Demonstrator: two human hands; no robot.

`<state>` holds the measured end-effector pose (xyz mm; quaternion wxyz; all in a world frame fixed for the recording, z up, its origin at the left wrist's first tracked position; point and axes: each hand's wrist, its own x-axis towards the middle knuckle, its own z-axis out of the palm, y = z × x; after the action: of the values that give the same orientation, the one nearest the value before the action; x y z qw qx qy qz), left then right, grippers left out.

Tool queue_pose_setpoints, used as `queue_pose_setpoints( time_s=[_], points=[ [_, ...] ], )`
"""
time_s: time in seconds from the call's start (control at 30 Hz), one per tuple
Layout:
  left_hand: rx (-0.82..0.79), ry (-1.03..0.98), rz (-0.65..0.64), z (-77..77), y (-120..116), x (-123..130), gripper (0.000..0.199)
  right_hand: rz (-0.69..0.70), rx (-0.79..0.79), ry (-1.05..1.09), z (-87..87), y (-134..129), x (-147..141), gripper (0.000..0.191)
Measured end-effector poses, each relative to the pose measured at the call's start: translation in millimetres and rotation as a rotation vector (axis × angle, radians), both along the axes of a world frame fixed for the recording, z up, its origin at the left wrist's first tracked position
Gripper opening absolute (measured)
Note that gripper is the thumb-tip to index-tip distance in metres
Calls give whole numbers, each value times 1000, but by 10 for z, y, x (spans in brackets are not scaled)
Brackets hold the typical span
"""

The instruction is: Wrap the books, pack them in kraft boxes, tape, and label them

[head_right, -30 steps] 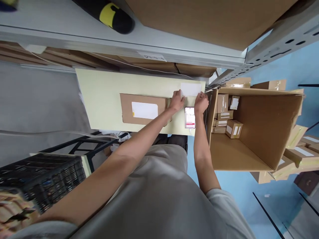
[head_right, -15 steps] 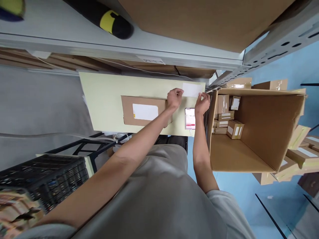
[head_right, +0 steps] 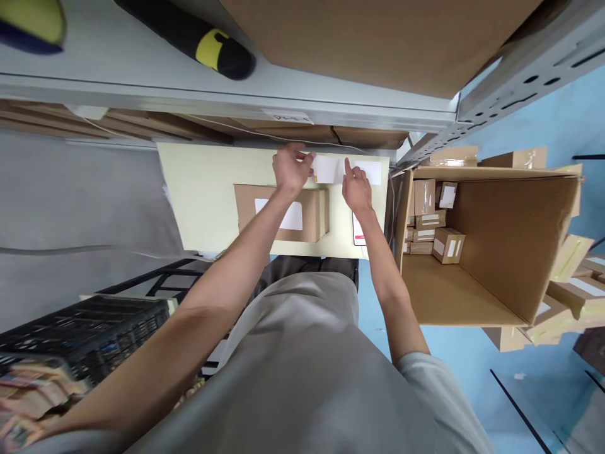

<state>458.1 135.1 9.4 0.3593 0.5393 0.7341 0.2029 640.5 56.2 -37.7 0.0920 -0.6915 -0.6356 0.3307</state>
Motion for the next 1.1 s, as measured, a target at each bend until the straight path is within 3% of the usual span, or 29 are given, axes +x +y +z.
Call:
queue_pose_setpoints(
  time_s=[0.1, 0.2, 0.47, 0.8, 0.93, 1.1],
  points=[
    [-63, 69, -10, -47, -8, -74, 17, 51, -137, -80, -150, 146, -22, 71],
    [-104, 128, -8, -39, -67, -50, 14, 94, -203, -164, -185, 201, -66, 74],
    [-196, 82, -11, 59, -149, -1, 20, 102, -211, -270, -104, 198, -126, 76],
    [-101, 47, 49, 147, -264, -21, 17, 48, -205, -195, -94, 221, -115, 75],
    [-13, 4, 105, 295, -387, -73, 19, 30, -173, -162, -77, 210, -109, 70],
    [-7, -247, 114, 671, -643, -358, 34, -81, -144, -21, 78, 246, -79, 62]
  ],
)
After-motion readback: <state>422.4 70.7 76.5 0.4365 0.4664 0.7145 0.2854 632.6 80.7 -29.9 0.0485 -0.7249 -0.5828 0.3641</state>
